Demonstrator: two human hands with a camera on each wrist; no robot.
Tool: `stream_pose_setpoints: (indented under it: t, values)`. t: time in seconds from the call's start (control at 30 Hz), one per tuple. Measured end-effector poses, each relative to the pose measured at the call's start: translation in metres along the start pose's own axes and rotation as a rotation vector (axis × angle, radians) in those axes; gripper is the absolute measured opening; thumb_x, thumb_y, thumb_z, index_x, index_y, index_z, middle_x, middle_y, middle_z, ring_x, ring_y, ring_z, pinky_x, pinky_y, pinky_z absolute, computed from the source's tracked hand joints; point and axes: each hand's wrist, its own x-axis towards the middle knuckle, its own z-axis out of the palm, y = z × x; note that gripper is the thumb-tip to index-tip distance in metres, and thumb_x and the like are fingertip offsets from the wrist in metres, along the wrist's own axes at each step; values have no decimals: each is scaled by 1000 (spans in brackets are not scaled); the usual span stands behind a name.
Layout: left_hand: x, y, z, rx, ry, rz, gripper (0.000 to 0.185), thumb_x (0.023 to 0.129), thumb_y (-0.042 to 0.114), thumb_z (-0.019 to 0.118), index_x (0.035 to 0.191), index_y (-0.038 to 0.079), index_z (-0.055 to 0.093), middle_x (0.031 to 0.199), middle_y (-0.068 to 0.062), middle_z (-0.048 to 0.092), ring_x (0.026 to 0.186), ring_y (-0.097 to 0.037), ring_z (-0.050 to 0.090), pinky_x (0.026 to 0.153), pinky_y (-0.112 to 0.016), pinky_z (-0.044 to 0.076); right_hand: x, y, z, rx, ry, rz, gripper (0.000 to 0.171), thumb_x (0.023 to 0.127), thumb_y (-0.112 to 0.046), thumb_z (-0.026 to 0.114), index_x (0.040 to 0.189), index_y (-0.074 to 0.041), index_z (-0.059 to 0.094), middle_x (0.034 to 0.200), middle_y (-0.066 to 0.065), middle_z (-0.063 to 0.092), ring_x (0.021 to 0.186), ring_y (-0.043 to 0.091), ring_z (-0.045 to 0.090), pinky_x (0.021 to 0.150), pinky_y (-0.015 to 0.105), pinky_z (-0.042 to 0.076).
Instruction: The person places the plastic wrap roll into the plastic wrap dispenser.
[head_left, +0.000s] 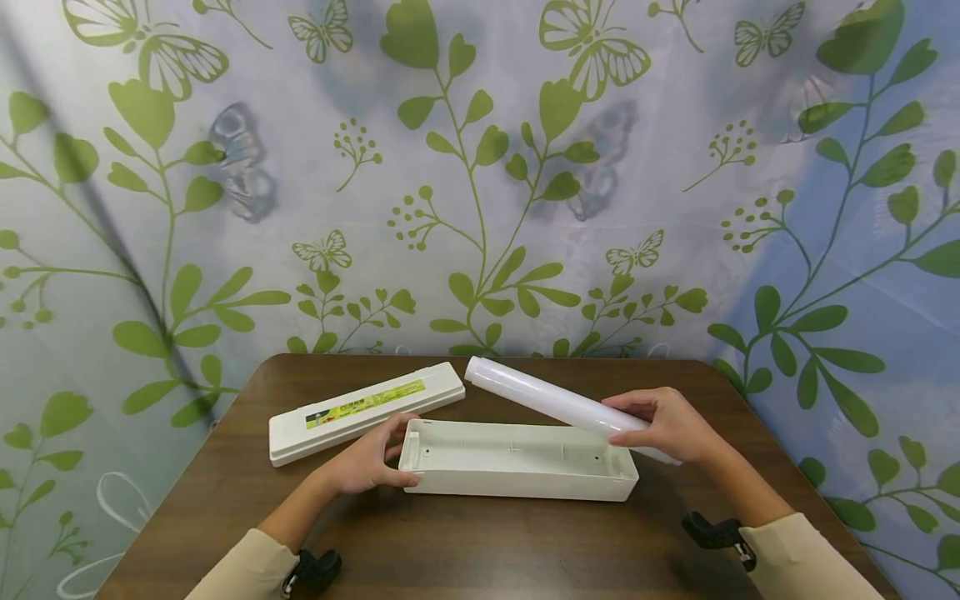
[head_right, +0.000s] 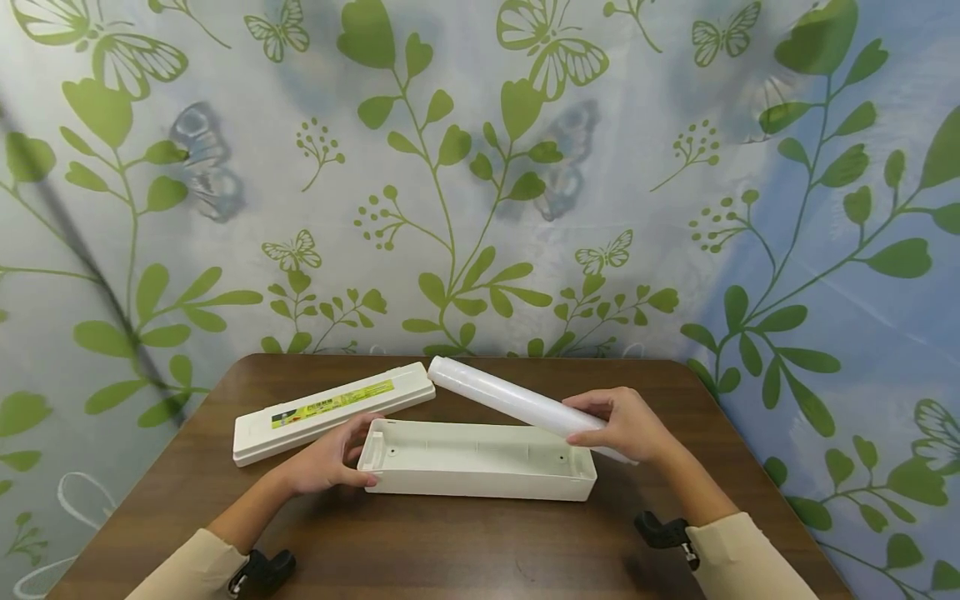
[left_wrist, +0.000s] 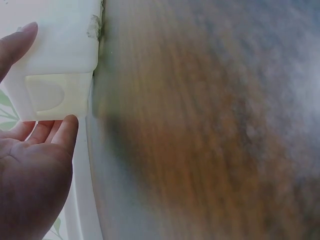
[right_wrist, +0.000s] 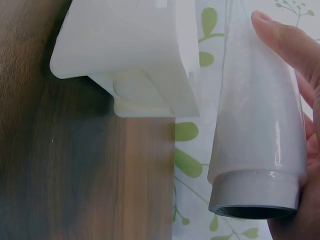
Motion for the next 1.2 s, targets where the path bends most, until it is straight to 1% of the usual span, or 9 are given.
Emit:
stream_pose_setpoints:
  t: [0.2, 0.33, 0.47, 0.73, 0.93, 1.13, 1.2]
  values:
    - [5, -3, -9, 2, -8, -8, 88, 81, 11, 88, 148, 4, 32, 151, -18, 41, 145, -38, 40, 107, -19, 46, 9, -1, 7, 13, -28, -6, 53, 74, -29, 93, 121, -11, 75, 112, 9, 78, 87, 10, 73, 72, 26, 60]
    - [4, -1, -10, 0, -9, -22, 89, 81, 12, 88, 149, 5, 32, 152, -17, 40, 146, -37, 38, 109, -22, 46, 12, -5, 9, 25, -64, -12, 51, 76, -27, 91, 122, -10, 74, 112, 9, 77, 88, 11, 73, 73, 26, 60]
    - [4, 0, -10, -16, -17, -22, 90, 82, 12, 87, 151, 4, 30, 153, -20, 38, 147, -39, 37, 108, -23, 48, 15, -8, 11, 42, -98, -25, 50, 78, -26, 90, 122, -9, 74, 113, 10, 77, 89, 12, 74, 74, 27, 61]
    - [4, 0, -9, -25, -19, -10, 92, 81, 10, 87, 151, 2, 28, 152, -23, 38, 146, -41, 38, 104, -19, 48, 19, -9, 17, 51, -143, -47, 48, 79, -26, 90, 121, -9, 74, 114, 10, 77, 90, 12, 74, 76, 26, 61]
    - [5, -3, -9, -19, -23, 3, 93, 82, 11, 87, 151, -1, 27, 152, -26, 37, 146, -44, 37, 105, -20, 48, 22, -11, 22, 49, -164, -63, 47, 78, -27, 90, 120, -11, 75, 114, 8, 77, 89, 13, 74, 77, 27, 61]
    - [6, -5, -10, -29, -22, 15, 90, 82, 10, 86, 151, 3, 29, 152, -24, 39, 145, -43, 39, 104, -22, 50, 27, -15, 26, 43, -188, -79, 46, 79, -29, 90, 119, -12, 76, 113, 6, 77, 88, 13, 74, 77, 27, 61]
    - [5, -5, -10, -33, -19, 8, 90, 82, 10, 87, 151, 6, 30, 152, -22, 40, 145, -42, 40, 103, -23, 51, 28, -16, 28, 31, -194, -91, 45, 79, -30, 90, 119, -13, 76, 113, 5, 77, 89, 12, 74, 77, 27, 61]
